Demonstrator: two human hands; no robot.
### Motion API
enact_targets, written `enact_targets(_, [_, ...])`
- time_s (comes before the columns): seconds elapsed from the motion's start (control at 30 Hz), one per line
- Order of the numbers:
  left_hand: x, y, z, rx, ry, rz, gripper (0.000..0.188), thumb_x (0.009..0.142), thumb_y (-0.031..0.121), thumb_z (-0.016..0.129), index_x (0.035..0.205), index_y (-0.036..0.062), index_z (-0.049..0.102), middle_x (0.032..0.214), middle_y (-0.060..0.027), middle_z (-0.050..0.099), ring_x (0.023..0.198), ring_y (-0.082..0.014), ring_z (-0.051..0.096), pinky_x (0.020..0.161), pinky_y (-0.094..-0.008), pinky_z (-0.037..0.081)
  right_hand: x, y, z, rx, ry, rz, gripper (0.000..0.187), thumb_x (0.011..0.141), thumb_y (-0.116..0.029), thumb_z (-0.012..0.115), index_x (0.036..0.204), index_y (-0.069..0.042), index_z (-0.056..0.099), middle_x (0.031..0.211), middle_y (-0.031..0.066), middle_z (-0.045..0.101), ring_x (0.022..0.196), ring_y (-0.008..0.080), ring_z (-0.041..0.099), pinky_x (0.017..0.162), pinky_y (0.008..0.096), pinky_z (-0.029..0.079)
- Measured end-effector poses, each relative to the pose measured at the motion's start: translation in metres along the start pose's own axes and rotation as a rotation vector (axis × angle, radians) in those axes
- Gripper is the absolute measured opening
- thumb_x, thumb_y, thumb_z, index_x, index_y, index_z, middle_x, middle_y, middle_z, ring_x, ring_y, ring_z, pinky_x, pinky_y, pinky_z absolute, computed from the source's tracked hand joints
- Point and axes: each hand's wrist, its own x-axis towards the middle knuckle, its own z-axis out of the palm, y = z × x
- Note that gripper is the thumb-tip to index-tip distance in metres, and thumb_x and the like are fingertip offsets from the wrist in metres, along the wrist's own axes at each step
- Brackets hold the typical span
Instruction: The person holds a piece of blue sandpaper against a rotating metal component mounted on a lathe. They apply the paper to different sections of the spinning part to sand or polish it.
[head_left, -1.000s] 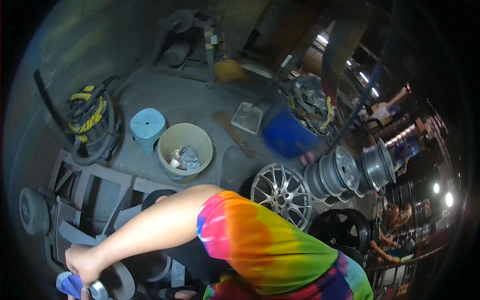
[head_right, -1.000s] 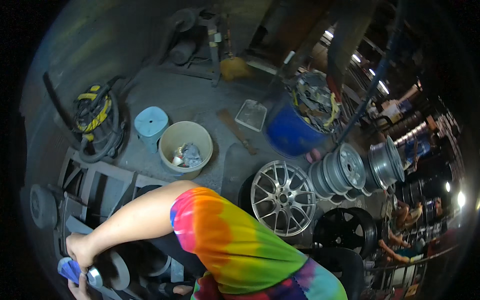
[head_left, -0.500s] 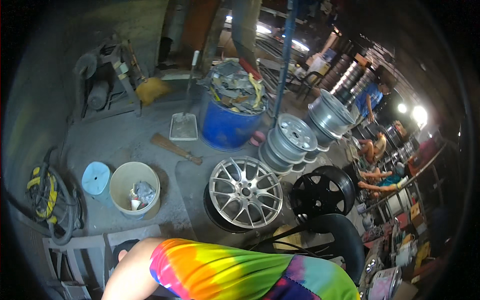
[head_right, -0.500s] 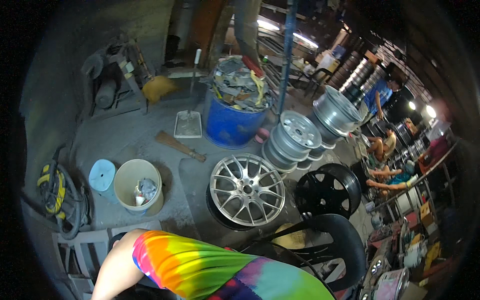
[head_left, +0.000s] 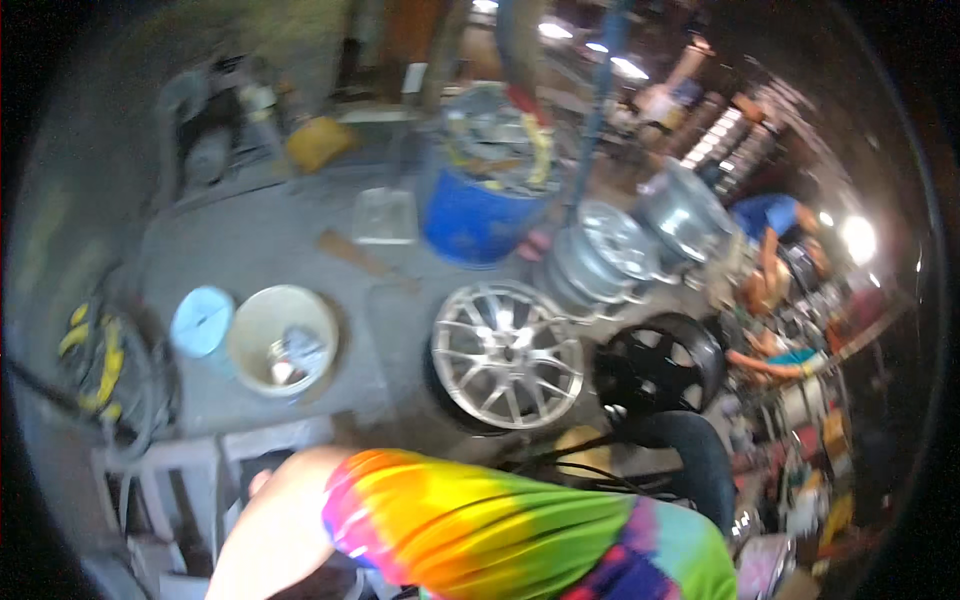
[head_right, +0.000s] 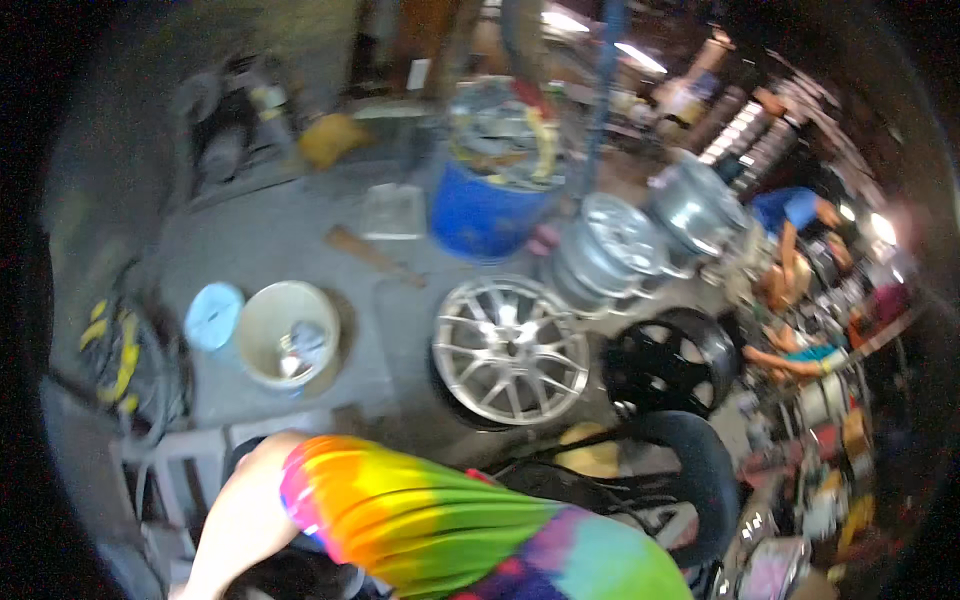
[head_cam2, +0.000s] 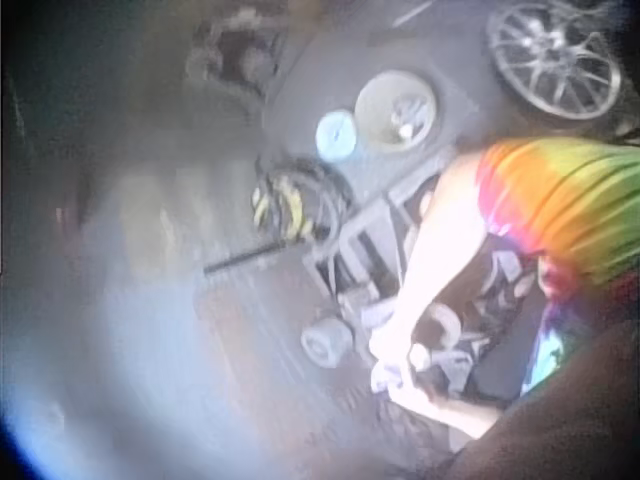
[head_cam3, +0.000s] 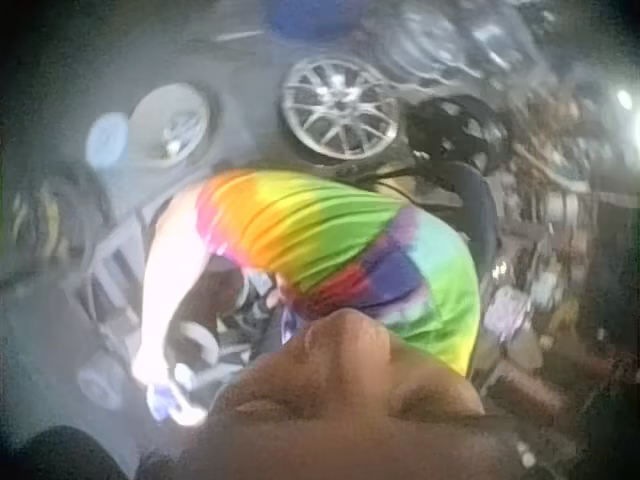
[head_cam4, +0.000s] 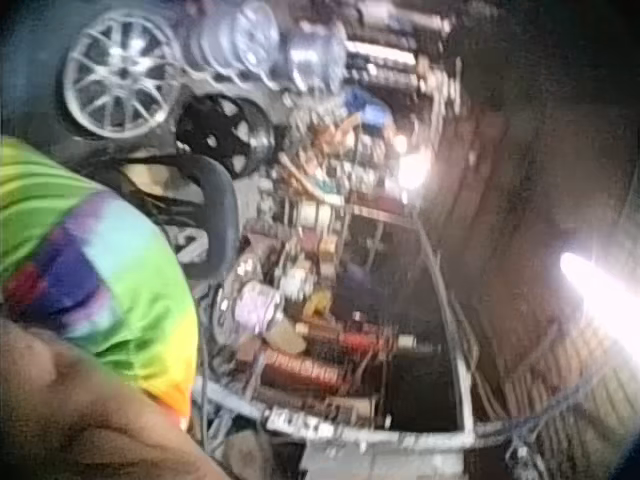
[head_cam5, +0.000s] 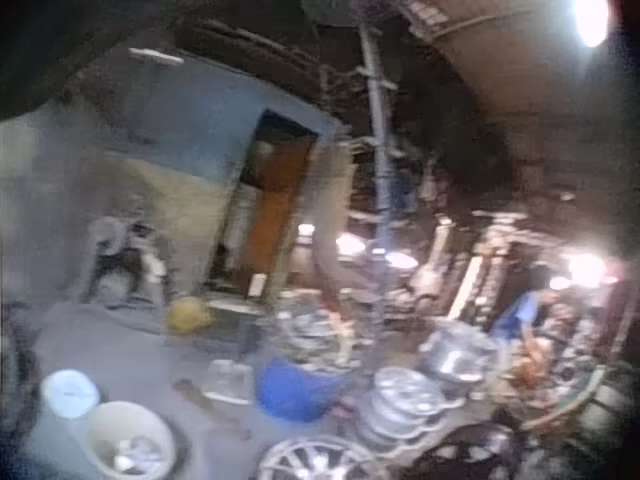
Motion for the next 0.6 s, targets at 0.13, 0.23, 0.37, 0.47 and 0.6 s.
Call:
enact_targets(0.13, [-0.013, -0.044, -0.007, -0.536, 0.118, -0.514, 0.040, 0.079, 0.017, 0.075, 0.116, 0.0038, 0.065, 0.113, -0.0162, 0.066, 0.092, -0.0299, 0.065, 0.084, -0.0416, 0.051, 0.016, -0.033, 0.025, -0.001, -0.111, -0.103, 0.026, 0.062, -0.026, 0.078, 0.068, -0.003, 0.068, 0.062, 0.0182, 0.064, 0.053, 0.0258, 0.063, 0.052, 0.0391, 0.050])
enact_targets(0.23, [-0.001, -0.030, -0.005, -0.640, 0.168, -0.518, 0.028, 0.074, -0.002, 0.072, 0.101, -0.0036, 0.066, 0.097, -0.0086, 0.069, 0.084, -0.0185, 0.065, 0.078, -0.0310, 0.053, -0.003, -0.036, 0.009, -0.163, 0.016, -0.250, 0.025, 0.066, -0.025, 0.078, 0.073, -0.002, 0.069, 0.071, 0.0186, 0.068, 0.063, 0.0263, 0.068, 0.058, 0.0391, 0.053])
enact_targets(0.37, [0.006, -0.039, 0.006, -0.764, -0.008, -0.399, 0.026, 0.078, 0.005, 0.078, 0.103, -0.0023, 0.072, 0.091, -0.0029, 0.072, 0.080, -0.0093, 0.064, 0.075, -0.0260, 0.052, -0.014, -0.047, -0.018, 0.025, -0.189, 0.180, 0.027, 0.076, -0.023, 0.080, 0.084, -0.001, 0.067, 0.071, 0.0122, 0.067, 0.063, 0.0181, 0.065, 0.060, 0.0343, 0.050])
enact_targets(0.47, [-0.009, -0.044, -0.005, -0.909, 0.017, -0.422, 0.025, 0.082, 0.003, 0.075, 0.107, -0.0016, 0.072, 0.097, -0.0020, 0.071, 0.088, -0.0096, 0.063, 0.082, -0.0269, 0.051, -0.009, -0.069, -0.019, 0.022, -0.234, 0.149, 0.029, 0.078, -0.022, 0.081, 0.081, 0.001, 0.064, 0.065, 0.0070, 0.061, 0.062, 0.0092, 0.056, 0.057, 0.0297, 0.047])
enact_targets(0.6, [-0.022, -0.037, -0.005, -0.862, 0.063, -0.357, 0.024, 0.084, -0.001, 0.073, 0.108, -0.0020, 0.071, 0.097, -0.0036, 0.072, 0.085, -0.0085, 0.064, 0.078, -0.0252, 0.052, -0.008, -0.070, -0.014, 0.068, -0.311, 0.223, 0.020, 0.080, -0.014, 0.079, 0.082, 0.002, 0.067, 0.071, 0.0060, 0.066, 0.065, 0.0082, 0.058, 0.060, 0.0280, 0.048])
